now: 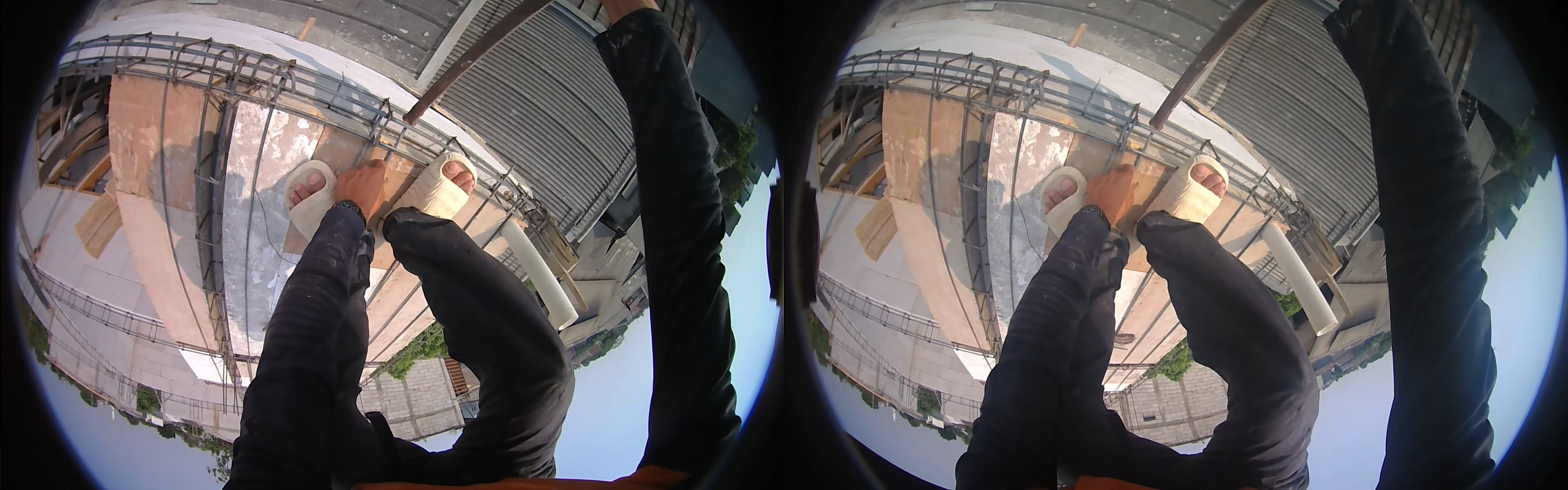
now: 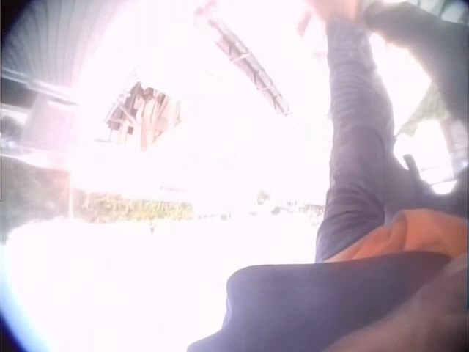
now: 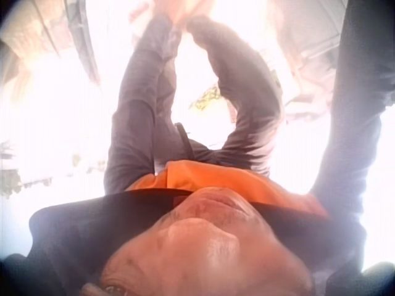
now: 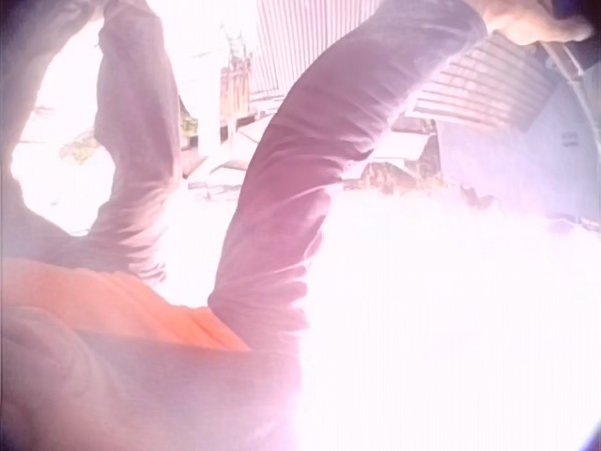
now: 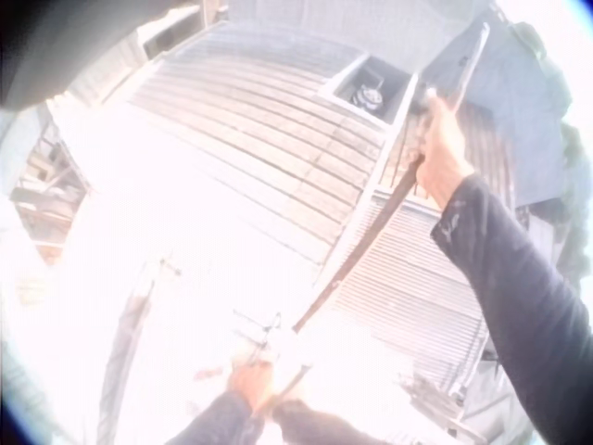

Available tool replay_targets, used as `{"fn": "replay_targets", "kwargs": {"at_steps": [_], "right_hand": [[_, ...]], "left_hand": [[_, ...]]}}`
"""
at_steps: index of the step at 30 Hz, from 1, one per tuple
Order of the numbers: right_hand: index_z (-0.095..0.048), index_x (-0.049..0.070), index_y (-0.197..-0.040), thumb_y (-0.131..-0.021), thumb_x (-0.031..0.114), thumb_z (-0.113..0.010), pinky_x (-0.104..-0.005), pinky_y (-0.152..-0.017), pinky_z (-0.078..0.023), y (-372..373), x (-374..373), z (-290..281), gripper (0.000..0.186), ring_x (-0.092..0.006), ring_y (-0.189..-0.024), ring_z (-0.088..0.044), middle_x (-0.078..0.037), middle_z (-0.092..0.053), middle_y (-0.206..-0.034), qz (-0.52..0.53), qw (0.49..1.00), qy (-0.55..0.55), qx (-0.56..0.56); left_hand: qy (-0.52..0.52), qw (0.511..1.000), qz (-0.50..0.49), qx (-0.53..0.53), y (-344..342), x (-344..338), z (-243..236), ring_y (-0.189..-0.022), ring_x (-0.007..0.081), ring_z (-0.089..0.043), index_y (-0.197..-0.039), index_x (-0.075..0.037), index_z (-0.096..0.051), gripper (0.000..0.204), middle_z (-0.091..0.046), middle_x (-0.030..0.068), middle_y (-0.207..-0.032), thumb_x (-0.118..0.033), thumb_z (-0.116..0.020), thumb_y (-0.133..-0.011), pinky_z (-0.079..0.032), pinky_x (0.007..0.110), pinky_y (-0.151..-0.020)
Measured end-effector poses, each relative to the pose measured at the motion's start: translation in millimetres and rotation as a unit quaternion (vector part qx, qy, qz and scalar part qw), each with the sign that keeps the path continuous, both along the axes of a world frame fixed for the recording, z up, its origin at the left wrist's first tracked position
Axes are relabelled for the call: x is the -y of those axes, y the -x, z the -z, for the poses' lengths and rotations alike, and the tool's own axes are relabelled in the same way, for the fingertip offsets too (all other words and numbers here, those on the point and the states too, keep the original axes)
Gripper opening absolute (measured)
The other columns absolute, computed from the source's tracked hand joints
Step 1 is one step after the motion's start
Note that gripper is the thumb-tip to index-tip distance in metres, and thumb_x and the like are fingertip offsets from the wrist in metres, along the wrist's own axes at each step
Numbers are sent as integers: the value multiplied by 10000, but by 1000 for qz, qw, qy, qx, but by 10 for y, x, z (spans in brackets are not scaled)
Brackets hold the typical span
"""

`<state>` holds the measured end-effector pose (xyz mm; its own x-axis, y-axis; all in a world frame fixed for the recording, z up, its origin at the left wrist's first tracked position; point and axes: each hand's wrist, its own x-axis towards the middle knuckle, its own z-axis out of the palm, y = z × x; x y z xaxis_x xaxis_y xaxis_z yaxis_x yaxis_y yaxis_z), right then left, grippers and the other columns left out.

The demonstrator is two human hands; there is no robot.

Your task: The person uses a metal bar to pry and adjust metal scaffolding components on a rooftop construction site. They repeatedly strike and lever the bar against the scaffolding frame to loosen or reposition parts.

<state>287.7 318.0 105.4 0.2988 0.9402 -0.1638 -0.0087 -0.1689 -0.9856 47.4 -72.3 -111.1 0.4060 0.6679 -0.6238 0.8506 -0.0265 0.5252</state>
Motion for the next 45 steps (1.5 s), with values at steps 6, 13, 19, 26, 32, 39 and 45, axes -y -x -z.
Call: {"fn": "replay_targets", "kwargs": {"at_steps": [6,13,19,26,32,39,45], "right_hand": [[-559,106,-1044,-1002,413,-644,-248,-628,-375,531,267,-417,322,-117,-833,-455,-64,-516,-1063,142,985,6,101],[-495,123,-808,-1019,297,-633,-297,-592,-366,869,1107,-977,306,-99,-563,-348,34,-406,-656,1,996,-79,31],[-480,164,-736,-1041,272,-630,-300,-608,-368,847,1250,-1187,357,-76,-562,-346,43,-369,-616,46,999,-9,1],[-522,131,-819,-1040,261,-633,-345,-674,-435,1303,1776,-1419,279,-137,-661,-478,19,-510,-742,-48,997,10,51],[-532,113,-854,-1030,259,-643,-383,-717,-452,1442,2378,-1443,254,-198,-754,-524,-14,-553,-818,-99,989,43,103],[-543,92,-895,-1018,256,-655,-428,-768,-472,1563,3282,-1540,233,-270,-862,-578,-53,-604,-905,-244,950,37,194],[-574,71,-954,-953,236,-721,-446,-823,-493,1767,3411,-1930,222,-323,-898,-607,-98,-615,-916,-480,844,-36,236]], "left_hand": [[-7,1000,2,-2,-30,-30,-23,-895,354,-739,-1049,-91,-670,157,-751,169,-920,-172,-599,-934,-562,488,-770],[6,1000,-28,1,117,27,-158,-920,315,-746,-1023,-118,-710,151,-767,118,-954,-147,-590,-937,-575,447,-793],[52,987,-136,61,184,-806,-1278,-1056,351,-719,-1066,-71,-729,279,-759,171,-1049,-312,-654,-948,-541,481,-920],[-177,686,-395,585,-22,-2517,-4173,-1124,387,-671,-1279,107,-620,1081,-689,294,-1152,-877,-405,-886,-540,485,-937],[-41,756,-269,596,31,-2194,-4980,-572,288,-594,-741,14,-641,1069,-583,118,-620,-1009,-335,-775,-498,459,-765],[-21,718,-325,615,638,-815,-5207,-690,254,-512,-592,-27,-456,768,-463,90,-605,-662,-350,-1010,-346,481,-903],[42,729,-351,586,1023,61,-5281,-1016,258,-560,-775,-2,-533,293,-589,91,-915,-212,-557,-978,-336,432,-1107]]}}
